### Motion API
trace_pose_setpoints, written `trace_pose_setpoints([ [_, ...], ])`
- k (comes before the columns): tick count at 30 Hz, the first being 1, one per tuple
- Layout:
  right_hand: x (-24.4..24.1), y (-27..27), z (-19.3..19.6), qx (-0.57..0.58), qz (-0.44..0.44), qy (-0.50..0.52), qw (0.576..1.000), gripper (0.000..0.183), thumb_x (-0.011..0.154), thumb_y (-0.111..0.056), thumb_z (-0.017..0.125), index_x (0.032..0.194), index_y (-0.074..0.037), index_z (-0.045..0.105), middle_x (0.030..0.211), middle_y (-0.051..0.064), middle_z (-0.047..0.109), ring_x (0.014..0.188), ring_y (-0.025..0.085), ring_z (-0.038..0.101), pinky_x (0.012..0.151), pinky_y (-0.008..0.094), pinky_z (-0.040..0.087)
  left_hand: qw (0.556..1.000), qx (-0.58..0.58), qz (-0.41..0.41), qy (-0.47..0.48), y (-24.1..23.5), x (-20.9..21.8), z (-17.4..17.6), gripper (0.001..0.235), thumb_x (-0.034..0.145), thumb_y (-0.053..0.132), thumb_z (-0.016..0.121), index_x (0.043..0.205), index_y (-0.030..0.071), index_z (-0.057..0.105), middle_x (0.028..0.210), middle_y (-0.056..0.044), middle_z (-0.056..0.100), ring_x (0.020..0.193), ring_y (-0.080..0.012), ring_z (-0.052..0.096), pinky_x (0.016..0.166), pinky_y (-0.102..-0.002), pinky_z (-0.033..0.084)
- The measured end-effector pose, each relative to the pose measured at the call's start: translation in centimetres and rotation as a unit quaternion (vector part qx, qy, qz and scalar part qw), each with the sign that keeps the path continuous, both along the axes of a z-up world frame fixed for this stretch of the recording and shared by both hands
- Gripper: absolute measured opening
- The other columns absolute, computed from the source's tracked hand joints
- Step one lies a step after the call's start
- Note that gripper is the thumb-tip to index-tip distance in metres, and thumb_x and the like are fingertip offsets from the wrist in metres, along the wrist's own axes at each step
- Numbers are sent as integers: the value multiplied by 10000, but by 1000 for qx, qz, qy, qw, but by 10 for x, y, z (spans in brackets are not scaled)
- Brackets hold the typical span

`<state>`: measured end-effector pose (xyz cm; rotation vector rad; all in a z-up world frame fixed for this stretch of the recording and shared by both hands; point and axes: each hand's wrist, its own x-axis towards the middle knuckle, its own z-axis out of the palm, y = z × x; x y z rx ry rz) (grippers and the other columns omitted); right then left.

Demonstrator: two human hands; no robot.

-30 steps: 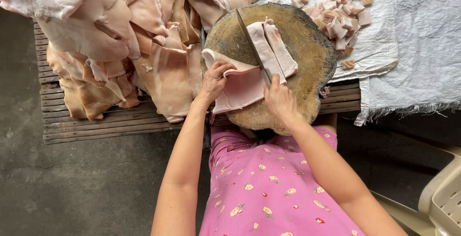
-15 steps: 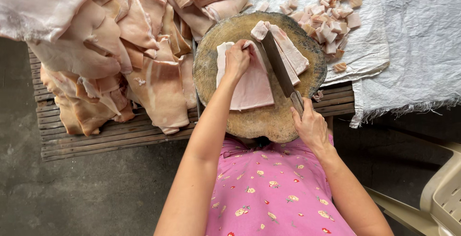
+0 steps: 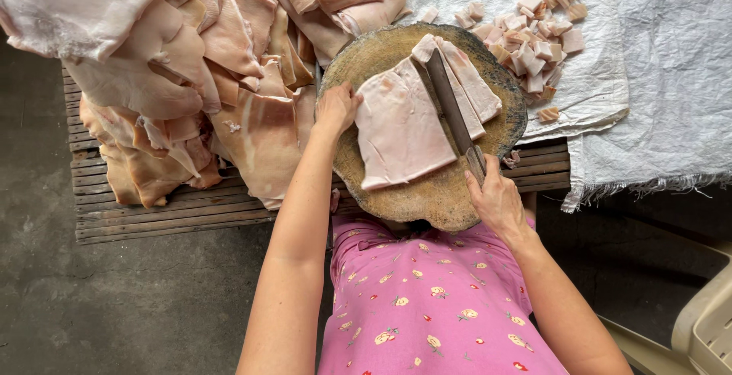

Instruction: The person slices sheets of pork skin into small rectangular pieces using a large cleaver on a wooden cutting board.

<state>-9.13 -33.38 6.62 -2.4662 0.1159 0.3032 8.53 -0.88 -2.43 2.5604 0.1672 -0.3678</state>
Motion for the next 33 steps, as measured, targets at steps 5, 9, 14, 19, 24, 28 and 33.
trace_pose_setpoints([
  [5,3,1,7,4,-10,18,1000,454,1015,-297,564,1354,-25,432,918,348,699,920,553,672,784,602,531,965,-215,152,2,-16,-44,4,461,942,400,670,1174,25,537,1054,-188,705,974,-294,695,870,-449,547],
  [9,5,-3,9,4,-7,47,999,447,1024,-310,550,1353,-33,426,961,351,698,947,557,670,814,599,536,935,-269,184,141,-40,-109,8,541,970,452,648,1286,28,535,1109,-201,752,911,-286,762,857,-454,627],
  [14,5,0,7,-4,2,28,1000,456,1028,-311,552,1358,-26,417,980,370,690,966,575,653,838,614,523,933,-329,133,53,-88,-148,25,542,972,275,636,1417,67,407,1264,-209,660,991,-340,722,915,-450,579],
  [19,2,-9,3,0,-6,35,999,462,1031,-323,565,1362,-33,425,986,375,685,977,579,642,836,618,515,853,-482,78,185,-29,-111,45,681,947,234,668,1558,156,379,1293,-122,674,1063,-250,685,788,-389,602],
  [24,5,-8,4,16,0,20,1000,455,1022,-307,574,1354,-25,444,977,359,692,971,557,656,822,600,526,980,-96,-29,174,45,-76,46,567,924,290,698,1442,116,544,1227,-175,707,1134,-309,664,958,-459,524],
  [28,1,-3,10,32,-4,4,999,437,1025,-296,578,1341,-19,462,888,318,709,873,503,706,731,556,555,994,-45,31,91,23,-60,30,417,960,384,619,1264,103,666,1141,-196,722,1123,-367,654,951,-514,498],
  [33,-3,9,18,54,-6,-37,998,415,1033,-298,564,1337,-36,459,746,265,707,689,408,746,610,506,568,993,-87,73,28,0,-44,26,343,957,365,629,1171,110,711,1045,-183,757,1049,-356,709,932,-496,515],
])
